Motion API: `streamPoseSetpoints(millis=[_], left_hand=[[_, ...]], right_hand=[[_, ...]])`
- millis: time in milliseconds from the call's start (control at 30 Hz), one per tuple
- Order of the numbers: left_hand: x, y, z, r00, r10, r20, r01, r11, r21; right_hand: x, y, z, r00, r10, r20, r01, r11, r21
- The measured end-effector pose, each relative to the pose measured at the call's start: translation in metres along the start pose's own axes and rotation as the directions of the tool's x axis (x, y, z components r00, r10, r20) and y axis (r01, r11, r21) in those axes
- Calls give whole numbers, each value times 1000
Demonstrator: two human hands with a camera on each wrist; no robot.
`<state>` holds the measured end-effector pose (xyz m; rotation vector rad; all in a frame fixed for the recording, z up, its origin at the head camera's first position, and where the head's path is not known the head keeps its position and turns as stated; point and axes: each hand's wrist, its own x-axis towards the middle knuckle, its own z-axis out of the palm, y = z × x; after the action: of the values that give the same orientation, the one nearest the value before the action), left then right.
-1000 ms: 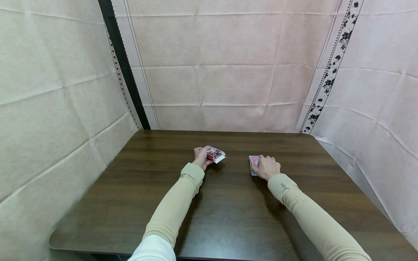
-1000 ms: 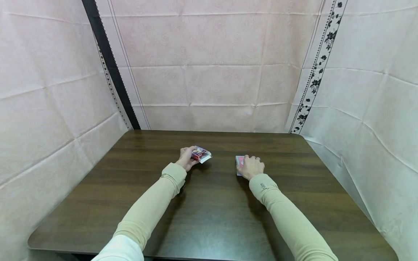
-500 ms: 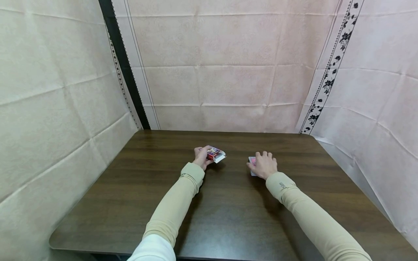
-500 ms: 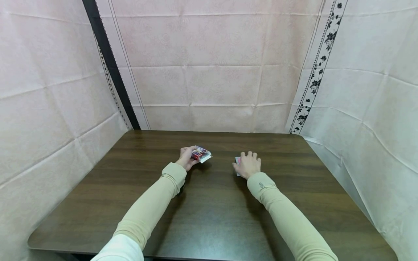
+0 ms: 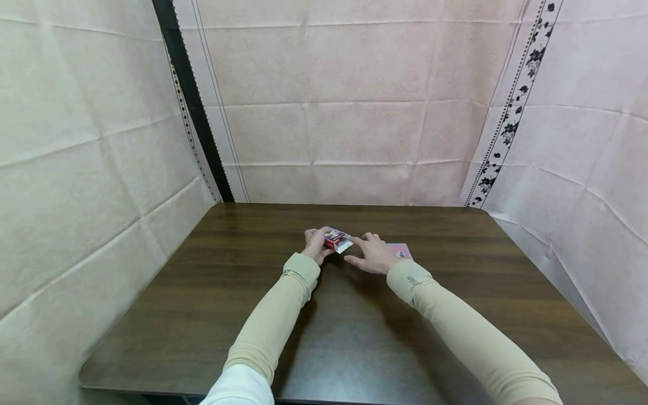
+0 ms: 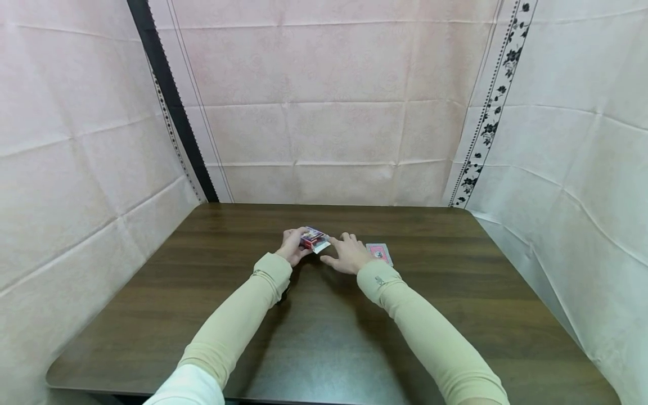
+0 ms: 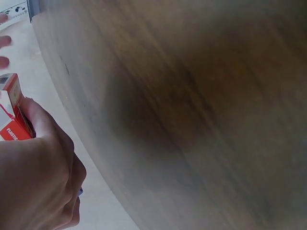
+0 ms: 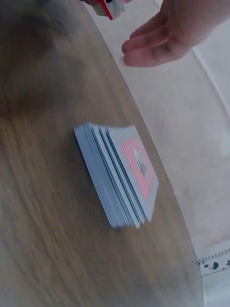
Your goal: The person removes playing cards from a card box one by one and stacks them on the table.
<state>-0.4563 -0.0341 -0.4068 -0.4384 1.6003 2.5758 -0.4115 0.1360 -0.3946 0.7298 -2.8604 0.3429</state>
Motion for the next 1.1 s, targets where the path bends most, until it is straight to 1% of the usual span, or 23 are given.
streamPoseSetpoints(millis=[200, 367, 500, 667, 833, 1000, 1100], left_hand=[[-1, 0, 2, 1000, -7, 28, 6, 1000, 24], [0, 1, 4, 999, -13, 52, 11, 999, 31], [2, 2, 5, 998, -1, 65, 0, 1000, 24], [5, 3, 1, 998, 18, 58, -18, 1000, 11], [7, 2, -3, 999, 16, 30, -16, 1000, 0], [6, 1, -2, 1000, 8, 22, -8, 1000, -7], [5, 2, -2, 1000, 0, 17, 0, 1000, -11]], right_hand=[[9, -10, 4, 996, 35, 82, -34, 999, -19], [13, -17, 4, 991, 68, 113, -66, 998, -24], [16, -19, 5, 991, 74, 116, -73, 997, -17], [16, -18, 6, 997, 40, 70, -38, 999, -27], [15, -17, 10, 1000, 0, -4, 0, 1000, 10], [15, -17, 13, 994, -3, -109, 9, 999, 49], [15, -18, 12, 990, -1, -141, 9, 998, 57]])
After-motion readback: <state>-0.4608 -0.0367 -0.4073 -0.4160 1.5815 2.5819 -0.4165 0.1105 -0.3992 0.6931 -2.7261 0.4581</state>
